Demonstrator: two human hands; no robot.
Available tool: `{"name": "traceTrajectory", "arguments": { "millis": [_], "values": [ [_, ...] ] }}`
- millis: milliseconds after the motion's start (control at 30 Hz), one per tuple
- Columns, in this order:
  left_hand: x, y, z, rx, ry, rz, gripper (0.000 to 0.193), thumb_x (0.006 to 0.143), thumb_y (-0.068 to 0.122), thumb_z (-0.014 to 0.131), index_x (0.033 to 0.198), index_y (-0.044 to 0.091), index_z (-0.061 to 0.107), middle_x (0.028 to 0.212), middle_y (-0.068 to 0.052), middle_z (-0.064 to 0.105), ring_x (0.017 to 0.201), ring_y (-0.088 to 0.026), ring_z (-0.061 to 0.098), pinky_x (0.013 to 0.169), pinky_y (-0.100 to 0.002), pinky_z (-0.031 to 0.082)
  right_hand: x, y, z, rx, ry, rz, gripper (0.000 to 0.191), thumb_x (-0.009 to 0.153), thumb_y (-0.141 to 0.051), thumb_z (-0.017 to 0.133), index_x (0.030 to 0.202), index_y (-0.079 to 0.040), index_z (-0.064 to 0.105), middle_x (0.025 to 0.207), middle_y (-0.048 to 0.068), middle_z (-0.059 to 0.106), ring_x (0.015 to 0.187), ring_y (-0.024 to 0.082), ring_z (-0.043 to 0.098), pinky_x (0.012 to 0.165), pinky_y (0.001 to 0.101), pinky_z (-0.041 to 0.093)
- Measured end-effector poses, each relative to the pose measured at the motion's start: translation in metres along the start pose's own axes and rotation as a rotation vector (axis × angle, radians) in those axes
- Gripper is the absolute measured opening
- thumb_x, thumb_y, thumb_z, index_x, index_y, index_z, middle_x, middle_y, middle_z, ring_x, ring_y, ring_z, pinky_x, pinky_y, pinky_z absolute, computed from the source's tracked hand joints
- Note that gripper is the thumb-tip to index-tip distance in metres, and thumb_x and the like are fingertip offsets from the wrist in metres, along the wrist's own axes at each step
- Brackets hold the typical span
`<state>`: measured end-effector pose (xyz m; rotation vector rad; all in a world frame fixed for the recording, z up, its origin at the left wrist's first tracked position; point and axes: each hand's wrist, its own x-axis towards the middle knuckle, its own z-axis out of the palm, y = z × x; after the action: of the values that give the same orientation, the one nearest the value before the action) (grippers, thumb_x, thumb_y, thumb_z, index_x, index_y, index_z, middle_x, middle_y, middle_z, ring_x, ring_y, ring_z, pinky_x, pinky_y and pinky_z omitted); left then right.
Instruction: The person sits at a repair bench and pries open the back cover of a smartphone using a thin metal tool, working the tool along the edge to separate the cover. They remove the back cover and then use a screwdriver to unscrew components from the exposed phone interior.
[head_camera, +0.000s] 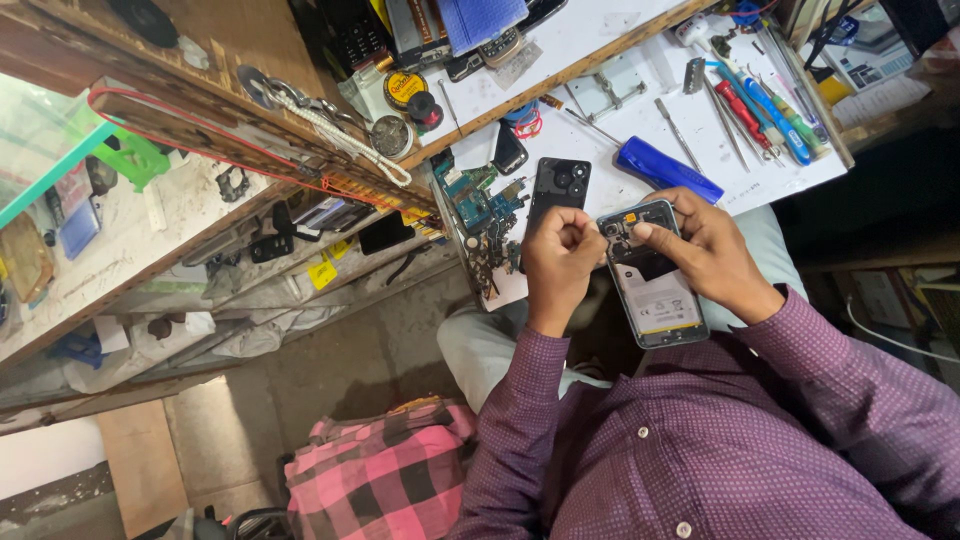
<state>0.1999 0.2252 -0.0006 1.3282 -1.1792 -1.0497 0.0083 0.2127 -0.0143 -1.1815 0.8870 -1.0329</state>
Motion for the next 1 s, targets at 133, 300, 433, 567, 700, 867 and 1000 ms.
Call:
{"name": "traceTrajectory", "arguments": {
  "millis": [133,300,433,567,700,867,1000],
  "values": [
    [-0.003,-0.007,0.000,-0.041,0.008,-0.017,0.008,0.093,0.001,0.066,0.098,-0.002,0.060,0.074,-0.003,0.067,0.064,-0.005,0.064,0.058,-0.022,0.054,-0.002,-0.003,0.006,-0.166,0.074,-0.026,0.028,0.099,-0.013,0.069,0.121,0.003,0.061,0.098,0.006,0.073,0.087,0.007,0.067,0.075,0.0235,0.054],
    [-0.006,0.000,0.002,-0.072,0.008,-0.062,0.012,0.103,0.006,0.062,0.108,-0.004,0.063,0.082,-0.006,0.071,0.072,-0.010,0.072,0.064,-0.026,0.060,-0.007,-0.013,0.010,-0.391,0.164,-0.119,0.030,0.099,-0.016,0.071,0.120,0.003,0.063,0.093,0.009,0.074,0.081,0.009,0.066,0.070,0.0251,0.053],
    [-0.009,0.016,0.002,-0.025,0.012,0.054,0.025,0.108,0.009,0.055,0.129,-0.002,0.062,0.096,-0.006,0.072,0.082,-0.013,0.076,0.073,-0.026,0.061,-0.007,-0.019,0.011,-0.407,0.167,-0.129,0.032,0.100,-0.019,0.070,0.122,0.002,0.061,0.093,0.010,0.075,0.081,0.010,0.070,0.066,0.0254,0.054],
    [-0.012,0.033,0.012,0.387,0.113,0.233,0.029,0.093,0.011,0.077,0.120,0.002,0.071,0.091,-0.008,0.071,0.072,-0.014,0.072,0.061,-0.028,0.056,-0.008,-0.025,0.014,-0.515,0.180,-0.195,0.031,0.100,-0.019,0.071,0.121,0.001,0.062,0.091,0.013,0.075,0.077,0.015,0.073,0.062,0.0282,0.052],
    [-0.010,0.046,0.018,0.390,0.149,0.264,0.026,0.090,0.010,0.079,0.115,0.003,0.075,0.091,-0.008,0.069,0.074,-0.015,0.069,0.064,-0.030,0.054,-0.010,-0.031,0.018,-0.595,0.184,-0.156,0.034,0.097,-0.019,0.072,0.123,-0.001,0.060,0.088,0.014,0.074,0.061,0.020,0.068,0.053,0.0313,0.048],
    [-0.004,0.050,0.008,0.474,0.021,0.329,0.021,0.090,0.008,0.078,0.111,0.004,0.077,0.089,-0.008,0.069,0.072,-0.017,0.068,0.063,-0.031,0.054,-0.010,-0.035,0.015,-0.658,0.153,-0.171,0.034,0.096,-0.021,0.073,0.123,-0.004,0.061,0.086,0.014,0.073,0.052,0.023,0.062,0.050,0.0340,0.045],
    [0.001,0.048,-0.001,0.528,-0.086,0.459,0.017,0.096,0.005,0.072,0.113,0.004,0.074,0.097,-0.008,0.069,0.083,-0.020,0.071,0.070,-0.033,0.057,-0.010,-0.036,0.013,-0.692,0.146,-0.182,0.034,0.097,-0.021,0.073,0.124,-0.004,0.061,0.085,0.014,0.072,0.054,0.024,0.063,0.053,0.0348,0.047]
  ]
}}
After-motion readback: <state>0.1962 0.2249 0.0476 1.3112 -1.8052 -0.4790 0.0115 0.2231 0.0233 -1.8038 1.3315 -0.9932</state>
